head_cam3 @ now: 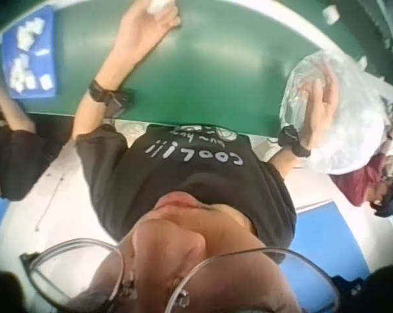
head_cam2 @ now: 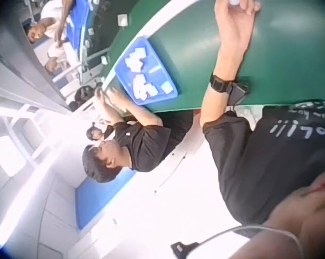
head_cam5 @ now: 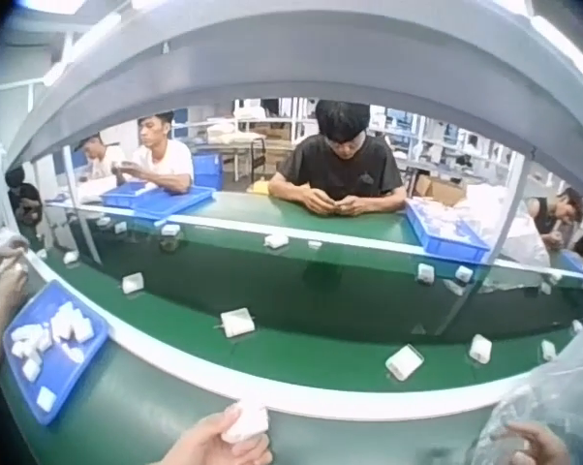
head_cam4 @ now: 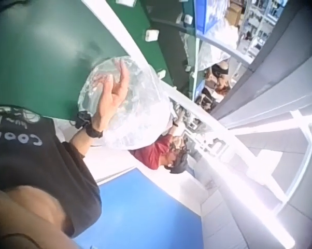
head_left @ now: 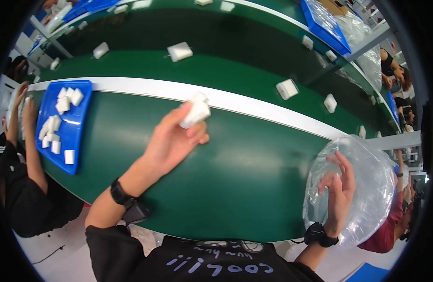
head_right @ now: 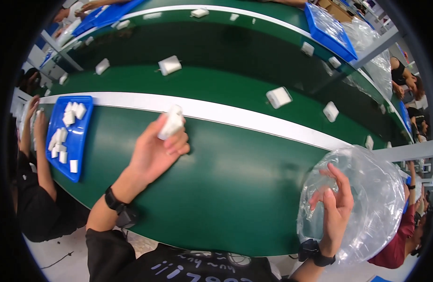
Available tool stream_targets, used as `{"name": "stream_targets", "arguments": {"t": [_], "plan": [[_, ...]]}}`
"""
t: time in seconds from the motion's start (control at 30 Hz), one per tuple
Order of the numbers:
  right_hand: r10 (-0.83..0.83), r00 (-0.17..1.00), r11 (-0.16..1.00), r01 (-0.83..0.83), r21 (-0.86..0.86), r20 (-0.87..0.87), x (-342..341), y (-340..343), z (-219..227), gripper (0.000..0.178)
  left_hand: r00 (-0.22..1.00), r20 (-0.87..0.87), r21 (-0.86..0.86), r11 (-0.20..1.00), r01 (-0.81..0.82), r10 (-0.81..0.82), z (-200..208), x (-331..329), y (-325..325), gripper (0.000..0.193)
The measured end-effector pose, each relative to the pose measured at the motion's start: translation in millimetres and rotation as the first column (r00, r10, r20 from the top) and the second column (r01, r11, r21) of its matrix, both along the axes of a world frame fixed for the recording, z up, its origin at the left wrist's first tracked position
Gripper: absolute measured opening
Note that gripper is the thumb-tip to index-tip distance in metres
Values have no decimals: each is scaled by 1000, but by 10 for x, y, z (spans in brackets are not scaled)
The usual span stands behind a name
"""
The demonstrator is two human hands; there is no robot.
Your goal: Assembling small white electronic or plastic components on an industrial production line.
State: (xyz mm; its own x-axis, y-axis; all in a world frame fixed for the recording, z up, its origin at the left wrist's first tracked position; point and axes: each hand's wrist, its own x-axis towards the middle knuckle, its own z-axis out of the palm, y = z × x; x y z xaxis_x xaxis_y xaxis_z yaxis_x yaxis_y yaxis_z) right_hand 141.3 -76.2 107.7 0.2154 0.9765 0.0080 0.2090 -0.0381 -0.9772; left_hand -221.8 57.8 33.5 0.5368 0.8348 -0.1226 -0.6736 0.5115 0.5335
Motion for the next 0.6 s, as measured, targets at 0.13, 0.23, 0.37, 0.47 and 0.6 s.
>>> {"name": "stream_targets", "arguments": {"t": [0.13,0.23,0.37,0.47,0.6], "plan": [[-21,899,997,-15,-80,-438,-626,491,-166,45,980,-197,104,993,49,-28,-52,61,-72,39],[180,870,977,-211,-17,-459,-838,657,-471,40,941,-339,169,984,64,-3,29,178,-129,34],[310,752,943,-320,88,-581,-1218,679,-668,34,841,-526,315,948,54,127,8,250,-211,26],[324,732,937,-334,99,-599,-1281,705,-689,36,810,-552,326,945,-10,199,6,345,-232,27],[321,703,937,-335,103,-634,-1237,699,-679,38,844,-518,282,959,15,139,46,467,-228,25]]}}
